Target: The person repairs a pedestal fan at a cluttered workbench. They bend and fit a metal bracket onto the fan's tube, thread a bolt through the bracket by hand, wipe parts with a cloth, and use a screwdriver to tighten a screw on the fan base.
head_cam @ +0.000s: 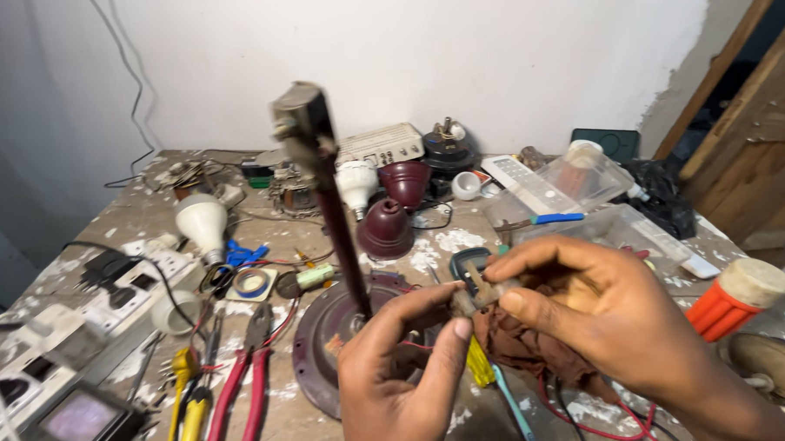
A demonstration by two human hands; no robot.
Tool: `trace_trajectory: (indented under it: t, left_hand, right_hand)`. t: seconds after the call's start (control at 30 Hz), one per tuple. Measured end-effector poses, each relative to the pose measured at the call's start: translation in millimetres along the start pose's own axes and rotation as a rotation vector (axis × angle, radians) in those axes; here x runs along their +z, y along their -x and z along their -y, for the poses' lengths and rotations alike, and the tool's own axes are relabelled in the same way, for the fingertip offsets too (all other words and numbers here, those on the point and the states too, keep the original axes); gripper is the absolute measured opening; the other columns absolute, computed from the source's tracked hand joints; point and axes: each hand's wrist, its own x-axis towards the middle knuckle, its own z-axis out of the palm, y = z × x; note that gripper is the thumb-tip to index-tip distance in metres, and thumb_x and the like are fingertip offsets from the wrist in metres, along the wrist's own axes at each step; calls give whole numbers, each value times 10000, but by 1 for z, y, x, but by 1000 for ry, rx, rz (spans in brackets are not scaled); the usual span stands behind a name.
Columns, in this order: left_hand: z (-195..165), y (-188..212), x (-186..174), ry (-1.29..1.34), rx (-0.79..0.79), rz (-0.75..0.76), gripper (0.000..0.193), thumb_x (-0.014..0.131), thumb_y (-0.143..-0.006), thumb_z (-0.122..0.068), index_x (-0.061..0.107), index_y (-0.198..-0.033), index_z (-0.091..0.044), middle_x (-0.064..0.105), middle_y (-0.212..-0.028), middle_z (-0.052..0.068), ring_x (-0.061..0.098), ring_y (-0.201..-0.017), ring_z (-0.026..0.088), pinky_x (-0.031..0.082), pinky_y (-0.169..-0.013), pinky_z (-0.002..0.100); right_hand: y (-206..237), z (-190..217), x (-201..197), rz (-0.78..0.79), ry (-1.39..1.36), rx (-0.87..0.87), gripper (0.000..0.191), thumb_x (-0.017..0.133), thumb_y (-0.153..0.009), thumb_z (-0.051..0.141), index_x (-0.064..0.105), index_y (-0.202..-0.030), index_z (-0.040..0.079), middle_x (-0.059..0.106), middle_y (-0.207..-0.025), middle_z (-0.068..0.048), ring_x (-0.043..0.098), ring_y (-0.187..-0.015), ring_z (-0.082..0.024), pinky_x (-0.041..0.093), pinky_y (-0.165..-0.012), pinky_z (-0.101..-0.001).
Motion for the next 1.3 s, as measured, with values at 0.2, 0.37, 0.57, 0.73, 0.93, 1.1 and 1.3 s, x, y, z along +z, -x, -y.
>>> trace_trajectory:
  t: [0.2,0.37,0.57,0.73,0.93,1.1,1.3]
  left_hand:
    - [-12,-3,-33,-168,66,132,306,784,-820,23,749,-1123,10,789,-1109,107,741,-798,74,578,-622,191]
    - [-16,-6,-63,-237,10,214,283,798,-835,-38,747,-1111,2,802,-1044,81,779,-822,78,613,-642,199]
    - [2,-3,-81,-259,-52,-58,269,764,-891,-74,748,-1151,-8,810,-981,88,763,-782,108,596,-666,233]
    - [17,-5,-80,-231,-100,-156,241,718,-912,-79,728,-1139,1,824,-991,90,761,-842,102,592,-682,236]
    - [18,-15,-77,-310,-238,-95,281,760,-861,-102,743,-1132,-31,820,-943,73,756,-765,112,592,-662,255]
    - [23,-20,-78,-303,-258,43,295,772,-836,-83,742,-1126,-40,801,-985,47,771,-828,96,607,-722,260]
    - [44,-14,-76,-222,-342,-1,237,805,-843,-79,768,-1071,-28,816,-921,67,745,-811,98,602,-754,263]
  right_hand:
    - [18,-7,15,48,26,-164,234,700,-939,-18,679,-1168,-62,623,-1344,-140,724,-1084,-174,616,-882,-320]
    - [20,-22,31,-52,244,-310,238,717,-908,-20,696,-1145,-15,620,-1364,-116,691,-1133,-149,623,-882,-286]
    - [17,-44,44,-309,285,-157,255,705,-837,-42,694,-1090,-17,686,-1244,-110,659,-1158,-130,609,-875,-284]
    - [18,-69,59,-352,108,-167,278,682,-863,-68,666,-1140,-61,647,-1246,-108,643,-1135,-132,568,-931,-273]
    - [17,-83,69,-339,123,-171,310,678,-865,-84,653,-1173,-53,658,-1239,-110,666,-1066,-134,558,-889,-261]
    - [13,-82,60,-317,85,-105,312,665,-865,-79,645,-1175,-56,666,-1249,-123,704,-1033,-167,578,-867,-279]
    - [7,-88,58,-330,109,-120,318,661,-873,-89,636,-1189,-75,673,-1229,-141,692,-1063,-174,580,-918,-291]
